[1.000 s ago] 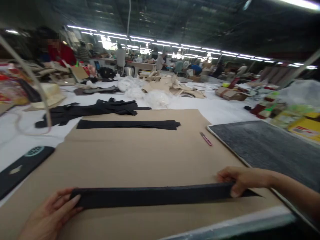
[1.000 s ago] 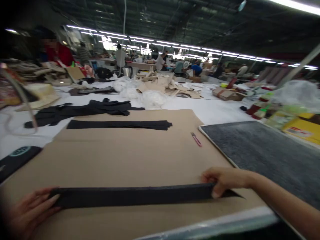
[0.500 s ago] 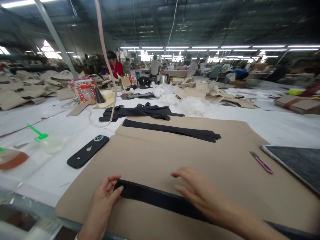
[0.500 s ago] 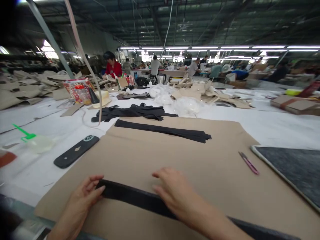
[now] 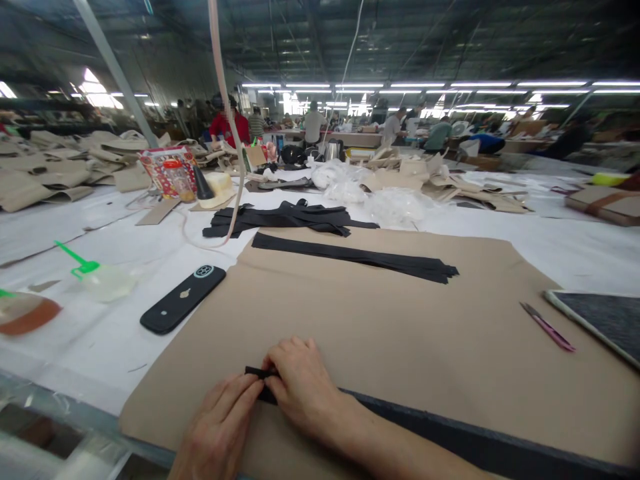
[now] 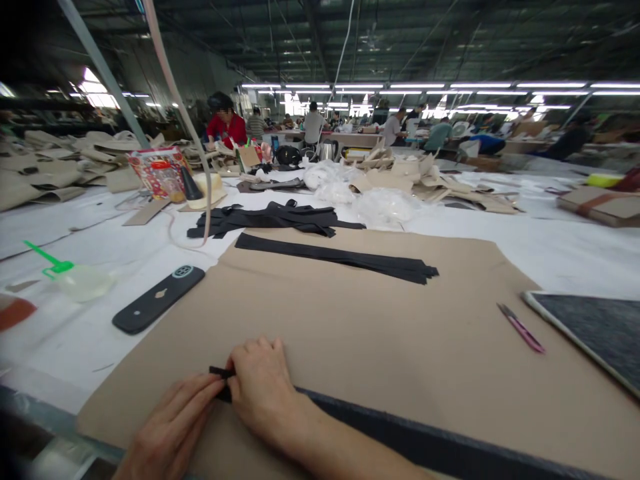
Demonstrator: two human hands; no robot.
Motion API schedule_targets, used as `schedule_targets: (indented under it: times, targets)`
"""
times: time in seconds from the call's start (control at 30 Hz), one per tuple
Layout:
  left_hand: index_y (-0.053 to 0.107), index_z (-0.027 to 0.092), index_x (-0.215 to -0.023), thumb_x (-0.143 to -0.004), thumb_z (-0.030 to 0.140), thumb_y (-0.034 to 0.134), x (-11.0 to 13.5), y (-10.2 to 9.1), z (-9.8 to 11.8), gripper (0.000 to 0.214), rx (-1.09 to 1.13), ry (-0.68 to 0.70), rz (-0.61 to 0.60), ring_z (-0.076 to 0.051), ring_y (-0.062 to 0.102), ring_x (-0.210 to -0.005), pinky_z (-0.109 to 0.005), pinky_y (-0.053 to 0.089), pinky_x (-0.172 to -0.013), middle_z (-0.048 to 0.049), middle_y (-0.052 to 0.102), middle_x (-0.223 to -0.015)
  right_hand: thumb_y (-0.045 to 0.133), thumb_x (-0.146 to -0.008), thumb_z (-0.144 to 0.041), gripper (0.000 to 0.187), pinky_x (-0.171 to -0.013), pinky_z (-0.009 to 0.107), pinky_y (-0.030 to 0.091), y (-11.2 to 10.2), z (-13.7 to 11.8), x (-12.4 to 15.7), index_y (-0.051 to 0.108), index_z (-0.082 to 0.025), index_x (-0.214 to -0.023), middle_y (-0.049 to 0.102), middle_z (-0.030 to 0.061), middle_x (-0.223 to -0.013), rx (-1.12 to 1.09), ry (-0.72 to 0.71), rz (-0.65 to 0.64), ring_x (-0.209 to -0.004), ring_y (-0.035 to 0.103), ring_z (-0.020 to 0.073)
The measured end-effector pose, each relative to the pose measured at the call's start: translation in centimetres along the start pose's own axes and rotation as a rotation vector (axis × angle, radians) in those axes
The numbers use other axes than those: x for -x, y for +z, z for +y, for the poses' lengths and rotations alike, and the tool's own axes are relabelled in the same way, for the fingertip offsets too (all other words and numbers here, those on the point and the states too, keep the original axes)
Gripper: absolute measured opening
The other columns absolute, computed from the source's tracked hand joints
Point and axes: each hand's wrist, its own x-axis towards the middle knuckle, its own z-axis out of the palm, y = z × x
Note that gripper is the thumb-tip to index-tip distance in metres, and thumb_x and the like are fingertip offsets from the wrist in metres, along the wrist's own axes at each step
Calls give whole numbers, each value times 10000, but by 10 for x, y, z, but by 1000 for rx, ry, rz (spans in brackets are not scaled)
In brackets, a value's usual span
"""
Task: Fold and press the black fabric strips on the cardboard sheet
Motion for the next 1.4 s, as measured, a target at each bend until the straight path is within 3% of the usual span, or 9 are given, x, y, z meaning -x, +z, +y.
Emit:
schedule_targets:
  times: [0.1,0.2,0.3,0.87,1.2,1.4]
  targets:
    - [540,129,-1260,-866,122,451,6,2,-6,404,-178,166,-71,-168,527,-1173,-237,407,-1035,-85,609,-1224,576,-836,-179,99,-880,372,349,0,3,-1,598,-211,-927,621,22,-984,8,-55,-2,-964,504,192]
    - [539,90,-1253,-876,147,463,6,0,-7,389,-242,196,-111,-188,510,-1207,-261,399,-1051,-122,587,-1262,566,-851,-172,130,-890,331,373,2,7,-1,601,-204,-972,604,28,-1005,5,-125,7,-975,492,182]
    - [566,87,-1216,-898,197,465,3,-3,-7,352,-249,204,-63,-186,522,-1196,-262,370,-1073,-116,601,-1247,537,-867,-154,163,-896,293,393,3,9,0,609,-186,-1010,594,39,-1004,4,-164,5,-968,492,172]
    - [518,149,-1290,-901,220,477,1,-6,-8,398,-141,126,-78,-169,516,-1225,-248,369,-1073,-80,587,-1284,459,-884,-84,252,-871,255,415,8,12,9,600,-177,-1072,554,53,-991,77,-277,16,-935,469,160]
    - [512,154,-1293,-906,210,461,3,-8,-11,393,-115,95,-113,-143,493,-1229,-226,352,-1074,-80,558,-1293,443,-933,-128,183,-794,321,387,11,8,13,534,-159,-1089,533,54,-988,290,-356,27,-878,439,187]
    - [512,182,-1301,-893,182,464,1,-12,-13,411,-101,67,-133,-142,511,-1213,-212,383,-1053,-70,555,-1291,464,-908,-144,289,-760,374,369,10,5,12,472,-154,-1197,535,47,-990,335,-386,22,-863,424,210]
